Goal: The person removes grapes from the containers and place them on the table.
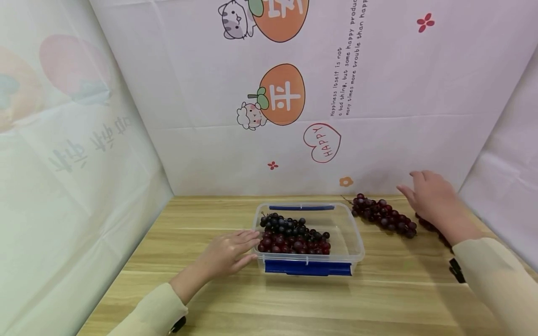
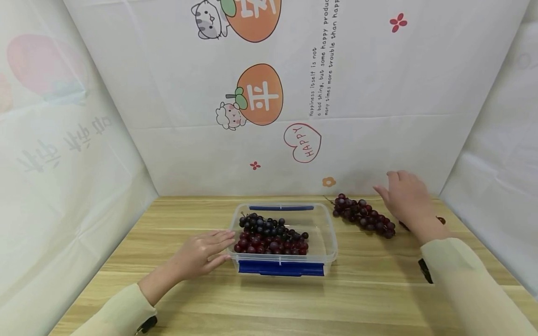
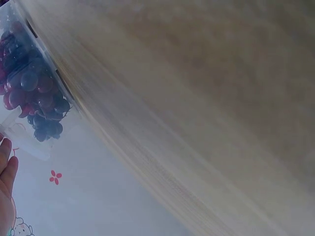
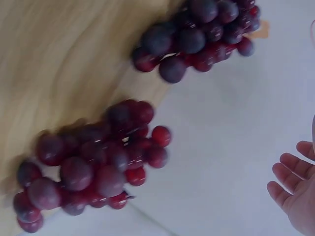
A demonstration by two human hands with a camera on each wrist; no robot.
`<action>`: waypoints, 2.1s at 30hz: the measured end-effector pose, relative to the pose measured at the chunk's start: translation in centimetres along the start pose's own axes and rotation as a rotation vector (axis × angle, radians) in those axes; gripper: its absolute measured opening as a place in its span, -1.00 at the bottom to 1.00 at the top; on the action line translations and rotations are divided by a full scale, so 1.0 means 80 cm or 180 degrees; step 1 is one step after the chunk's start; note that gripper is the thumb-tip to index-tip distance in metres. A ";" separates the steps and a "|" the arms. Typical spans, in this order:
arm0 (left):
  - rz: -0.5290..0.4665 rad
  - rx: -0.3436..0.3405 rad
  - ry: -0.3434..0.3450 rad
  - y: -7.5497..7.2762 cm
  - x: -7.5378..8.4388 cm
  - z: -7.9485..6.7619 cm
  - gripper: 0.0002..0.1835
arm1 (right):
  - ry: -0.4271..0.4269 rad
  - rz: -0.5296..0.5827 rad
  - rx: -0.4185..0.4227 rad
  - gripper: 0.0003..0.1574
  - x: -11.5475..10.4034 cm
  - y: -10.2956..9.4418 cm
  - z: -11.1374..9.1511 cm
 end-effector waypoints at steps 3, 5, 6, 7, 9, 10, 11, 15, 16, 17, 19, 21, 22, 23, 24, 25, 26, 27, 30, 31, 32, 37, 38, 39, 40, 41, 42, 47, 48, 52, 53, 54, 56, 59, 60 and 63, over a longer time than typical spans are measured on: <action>-0.0003 -0.0001 -0.0005 0.000 0.000 0.000 -0.53 | -0.0034 0.0037 0.0034 -0.10 -0.016 -0.003 0.001; -0.0014 -0.0006 -0.0011 0.000 0.001 0.000 -0.54 | -0.0091 0.0054 0.0077 -0.17 -0.030 -0.006 0.002; -0.0019 -0.0011 -0.0017 0.000 0.001 0.000 -0.54 | -0.0122 0.0063 0.0098 -0.20 -0.037 -0.007 0.002; -0.0023 -0.0012 -0.0020 0.000 0.001 0.000 -0.54 | -0.0155 0.0070 0.0117 -0.22 -0.044 -0.009 0.003; -0.0031 -0.0020 -0.0033 -0.001 0.001 0.000 -0.54 | -0.0241 0.0064 0.0155 -0.25 -0.057 -0.011 0.003; -0.0032 -0.0023 -0.0039 -0.001 0.001 0.000 -0.55 | -0.0296 0.0052 0.0183 -0.26 -0.064 -0.013 0.003; -0.0031 -0.0033 -0.0048 -0.002 0.001 0.000 -0.55 | -0.0346 0.0040 0.0200 -0.27 -0.070 -0.013 0.003; -0.0049 -0.0080 -0.0084 -0.003 0.002 0.000 -0.53 | -0.0552 0.0012 0.0295 -0.29 -0.095 -0.015 0.003; -0.0053 -0.0089 -0.0089 -0.004 0.002 0.000 -0.53 | -0.0604 0.0023 0.0306 -0.30 -0.101 -0.015 0.003; -0.0060 -0.0098 -0.0096 -0.004 0.002 0.000 -0.53 | -0.0664 0.0044 0.0333 -0.30 -0.107 -0.014 0.003; -0.0074 -0.0105 -0.0103 -0.004 0.002 0.000 -0.53 | -0.0793 0.0101 0.0386 -0.32 -0.119 -0.014 0.004; -0.0066 -0.0110 -0.0107 -0.004 0.002 0.000 -0.53 | -0.0939 0.0184 0.0436 -0.34 -0.132 -0.012 0.004; -0.0053 -0.0118 -0.0104 -0.004 0.002 0.001 -0.53 | -0.1033 0.0233 0.0483 -0.35 -0.138 -0.011 0.004; -0.0056 -0.0125 -0.0108 -0.004 0.002 0.001 -0.52 | -0.1128 0.0272 0.0526 -0.36 -0.144 -0.010 0.003; -0.0050 -0.0133 -0.0110 -0.004 0.002 0.001 -0.52 | -0.1222 0.0310 0.0574 -0.37 -0.150 -0.008 0.003; -0.0044 -0.0141 -0.0110 -0.003 0.002 0.000 -0.52 | -0.1313 0.0346 0.0618 -0.38 -0.156 -0.006 0.003; -0.0039 -0.0145 -0.0108 -0.003 0.002 0.000 -0.52 | -0.1426 0.0381 0.0661 -0.40 -0.161 -0.005 0.002; -0.0044 -0.0141 -0.0106 -0.003 0.003 0.000 -0.52 | -0.1530 0.0415 0.0698 -0.41 -0.167 -0.003 0.002; -0.0057 -0.0106 -0.0092 -0.002 0.002 0.000 -0.53 | -0.1750 0.0507 0.0730 -0.42 -0.185 0.003 0.000; -0.0052 -0.0096 -0.0086 -0.002 0.002 0.000 -0.54 | -0.1795 0.0531 0.0714 -0.42 -0.190 0.004 -0.001; -0.0050 -0.0087 -0.0084 -0.002 0.002 0.000 -0.54 | -0.1835 0.0561 0.0686 -0.41 -0.196 0.006 -0.002; -0.0045 -0.0110 -0.0098 0.000 0.001 -0.001 -0.54 | -0.1803 0.0580 0.0398 -0.36 -0.221 0.016 -0.006; -0.0052 -0.0113 -0.0100 0.000 0.001 -0.001 -0.54 | -0.1783 0.0584 0.0317 -0.36 -0.226 0.018 -0.007; -0.0053 -0.0116 -0.0100 0.000 0.001 -0.001 -0.54 | -0.1769 0.0581 0.0242 -0.35 -0.230 0.020 -0.009; -0.0050 -0.0116 -0.0101 -0.001 0.001 -0.001 -0.54 | -0.1759 0.0586 0.0171 -0.35 -0.235 0.022 -0.010; -0.0048 -0.0112 -0.0100 -0.001 0.002 0.000 -0.54 | -0.1753 0.0589 0.0110 -0.35 -0.239 0.024 -0.011; -0.0050 -0.0109 -0.0101 -0.002 0.002 0.000 -0.54 | -0.1743 0.0596 0.0042 -0.34 -0.244 0.026 -0.013; -0.0078 -0.0100 -0.0127 -0.005 0.002 0.000 -0.54 | -0.1758 0.0662 -0.0211 -0.35 -0.267 0.036 -0.018; -0.0072 -0.0104 -0.0134 -0.006 0.002 0.000 -0.55 | -0.1774 0.0676 -0.0249 -0.36 -0.271 0.039 -0.019; -0.0066 -0.0128 -0.0164 -0.005 0.002 -0.001 -0.54 | -0.1841 0.0613 -0.0371 -0.35 -0.286 0.050 -0.021; -0.0061 -0.0139 -0.0170 -0.005 0.002 -0.001 -0.54 | -0.1836 0.0571 -0.0419 -0.34 -0.289 0.052 -0.022; -0.0060 -0.0148 -0.0178 -0.005 0.002 -0.001 -0.54 | -0.1846 0.0558 -0.0472 -0.32 -0.292 0.054 -0.023; -0.0081 -0.0159 -0.0193 -0.004 0.002 -0.001 -0.53 | -0.1830 0.0537 -0.0605 -0.30 -0.298 0.059 -0.026; -0.0121 -0.0145 -0.0201 -0.003 0.002 -0.001 -0.53 | -0.1817 0.0552 -0.0809 -0.31 -0.306 0.066 -0.028; -0.0140 -0.0141 -0.0207 -0.003 0.002 -0.001 -0.53 | -0.1813 0.0575 -0.0873 -0.31 -0.308 0.068 -0.029; -0.0173 -0.0122 -0.0212 -0.003 0.002 -0.001 -0.53 | -0.1805 0.0566 -0.1025 -0.33 -0.314 0.074 -0.031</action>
Point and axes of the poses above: each hand's wrist, its own z-axis towards the middle knuckle, its own y-axis out of the palm, x = y × z, the point moved 3 cm from there along z, towards the middle knuckle, and after that the axes turned 7 degrees about z, right-handed, at the moved point
